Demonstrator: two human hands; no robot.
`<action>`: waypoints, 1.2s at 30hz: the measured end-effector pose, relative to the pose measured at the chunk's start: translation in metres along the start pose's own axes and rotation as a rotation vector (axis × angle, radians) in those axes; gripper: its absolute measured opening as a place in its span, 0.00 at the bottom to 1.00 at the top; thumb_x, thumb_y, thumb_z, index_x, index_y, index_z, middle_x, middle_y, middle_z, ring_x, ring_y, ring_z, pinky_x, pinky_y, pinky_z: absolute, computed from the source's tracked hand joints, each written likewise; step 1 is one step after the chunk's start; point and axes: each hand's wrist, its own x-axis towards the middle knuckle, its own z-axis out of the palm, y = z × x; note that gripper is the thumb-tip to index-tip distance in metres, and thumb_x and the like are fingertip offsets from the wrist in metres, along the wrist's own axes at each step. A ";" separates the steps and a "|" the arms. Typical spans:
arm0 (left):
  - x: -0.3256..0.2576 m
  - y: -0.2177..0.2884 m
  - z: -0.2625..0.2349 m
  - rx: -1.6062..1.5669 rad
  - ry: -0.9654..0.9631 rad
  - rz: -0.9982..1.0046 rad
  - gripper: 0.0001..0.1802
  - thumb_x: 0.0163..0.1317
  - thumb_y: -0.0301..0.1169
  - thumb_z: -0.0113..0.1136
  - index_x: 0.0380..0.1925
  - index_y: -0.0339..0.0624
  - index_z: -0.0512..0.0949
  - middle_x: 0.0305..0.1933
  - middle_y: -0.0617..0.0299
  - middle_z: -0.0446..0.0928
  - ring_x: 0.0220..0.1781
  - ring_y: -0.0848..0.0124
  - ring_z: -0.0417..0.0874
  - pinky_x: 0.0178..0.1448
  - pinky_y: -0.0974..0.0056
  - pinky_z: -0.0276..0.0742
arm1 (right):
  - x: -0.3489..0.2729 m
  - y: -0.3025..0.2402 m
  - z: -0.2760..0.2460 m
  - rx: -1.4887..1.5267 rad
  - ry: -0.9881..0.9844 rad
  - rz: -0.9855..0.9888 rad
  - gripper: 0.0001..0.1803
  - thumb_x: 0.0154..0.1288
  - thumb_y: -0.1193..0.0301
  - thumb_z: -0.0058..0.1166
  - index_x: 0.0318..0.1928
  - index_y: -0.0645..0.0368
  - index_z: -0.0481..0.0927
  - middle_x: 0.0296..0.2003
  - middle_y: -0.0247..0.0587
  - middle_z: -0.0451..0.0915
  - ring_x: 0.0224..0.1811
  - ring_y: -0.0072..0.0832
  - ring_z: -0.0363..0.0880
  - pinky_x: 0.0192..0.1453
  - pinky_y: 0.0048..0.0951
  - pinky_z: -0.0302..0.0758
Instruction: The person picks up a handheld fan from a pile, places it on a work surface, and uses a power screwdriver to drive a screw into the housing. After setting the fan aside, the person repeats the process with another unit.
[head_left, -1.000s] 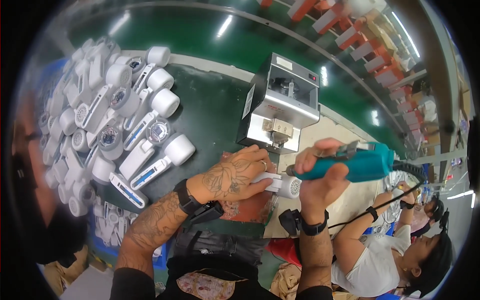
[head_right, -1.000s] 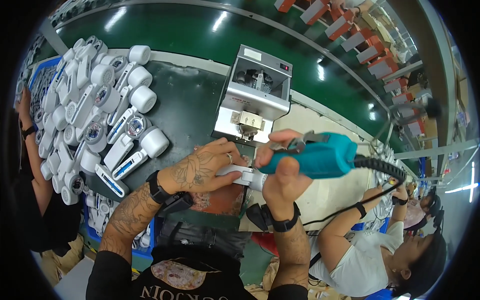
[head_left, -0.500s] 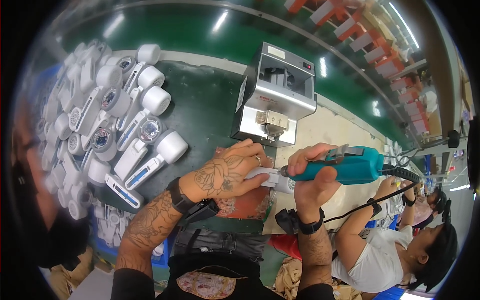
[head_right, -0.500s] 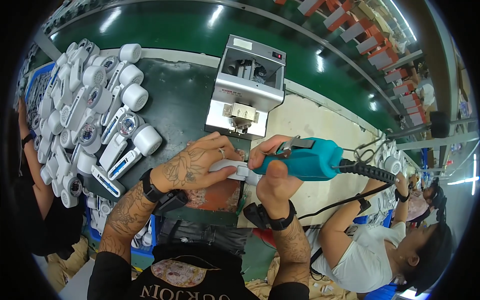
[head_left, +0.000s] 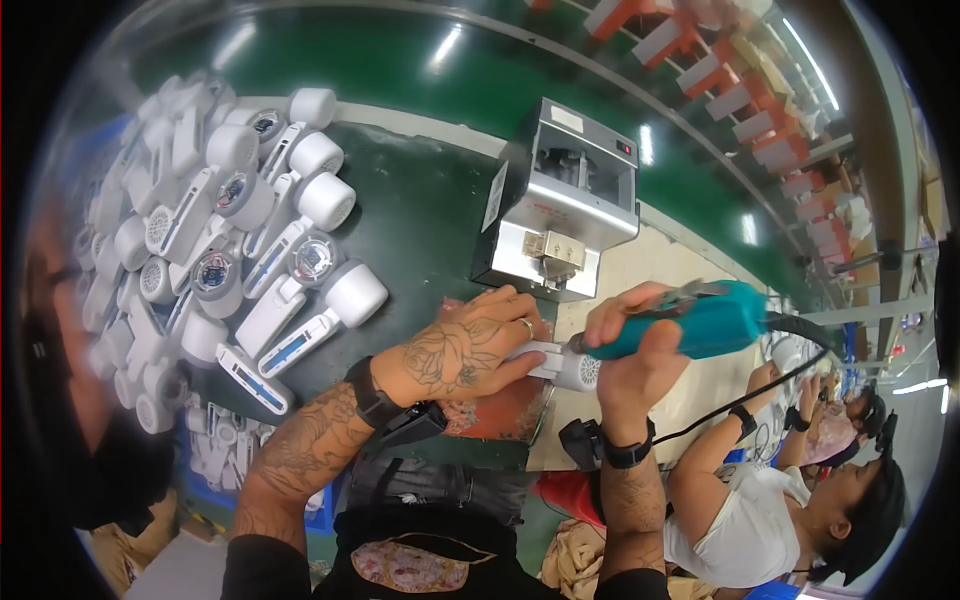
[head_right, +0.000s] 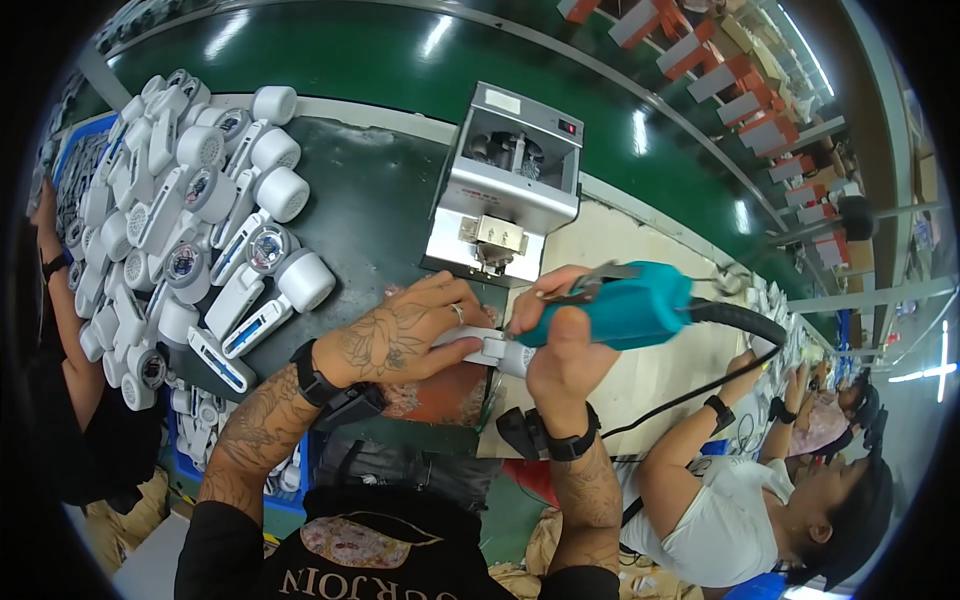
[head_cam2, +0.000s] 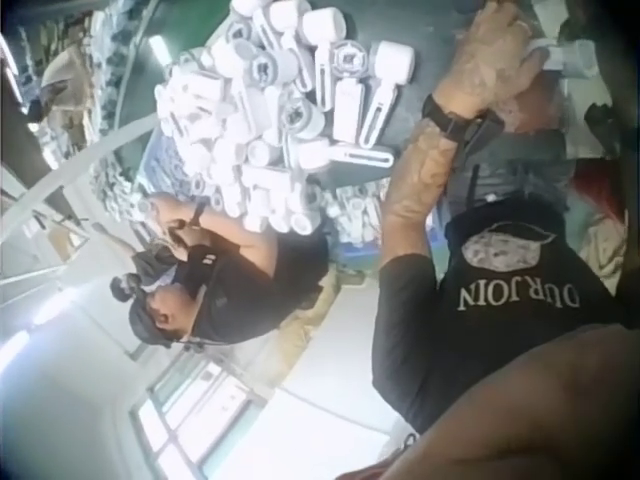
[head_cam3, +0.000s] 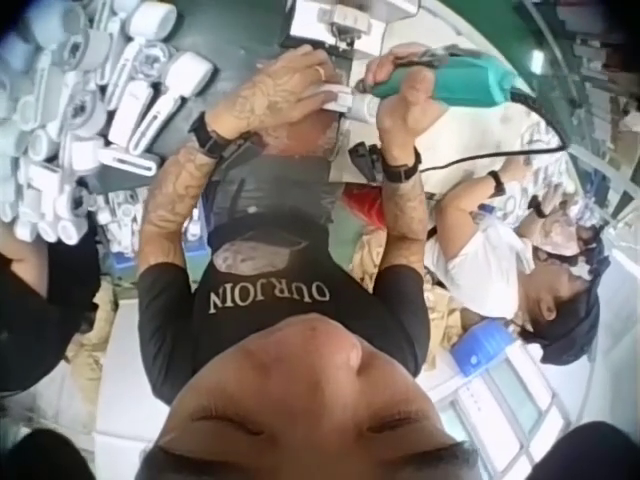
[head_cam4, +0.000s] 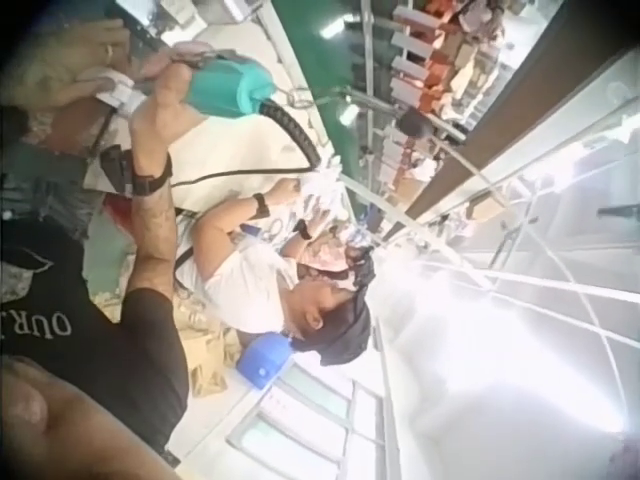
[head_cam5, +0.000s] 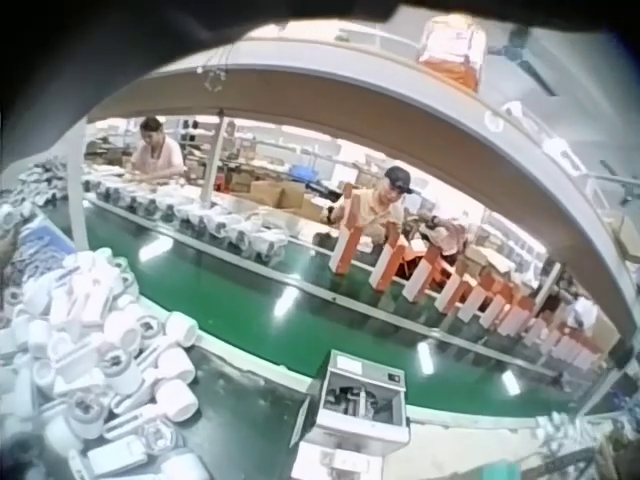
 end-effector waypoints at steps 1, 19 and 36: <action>-0.001 -0.001 0.000 -0.018 0.008 -0.005 0.13 0.65 0.33 0.60 0.46 0.40 0.79 0.44 0.55 0.74 0.51 0.53 0.76 0.62 0.53 0.70 | 0.008 -0.001 0.002 0.028 0.013 -0.056 0.35 0.67 0.39 0.55 0.46 0.64 0.71 0.22 0.36 0.69 0.21 0.26 0.69 0.28 0.28 0.68; -0.009 -0.010 -0.001 0.079 0.105 0.087 0.13 0.64 0.36 0.61 0.41 0.38 0.80 0.42 0.56 0.75 0.46 0.57 0.76 0.54 0.56 0.74 | 0.016 -0.001 0.032 0.103 0.002 -0.048 0.32 0.67 0.40 0.56 0.41 0.62 0.71 0.22 0.36 0.70 0.23 0.27 0.70 0.29 0.29 0.69; -0.001 0.002 -0.005 0.038 0.021 0.018 0.11 0.65 0.34 0.61 0.42 0.38 0.80 0.41 0.57 0.74 0.46 0.57 0.75 0.54 0.56 0.73 | -0.031 -0.011 0.004 0.006 0.022 -0.029 0.38 0.62 0.35 0.56 0.42 0.62 0.69 0.19 0.35 0.68 0.17 0.26 0.67 0.23 0.29 0.66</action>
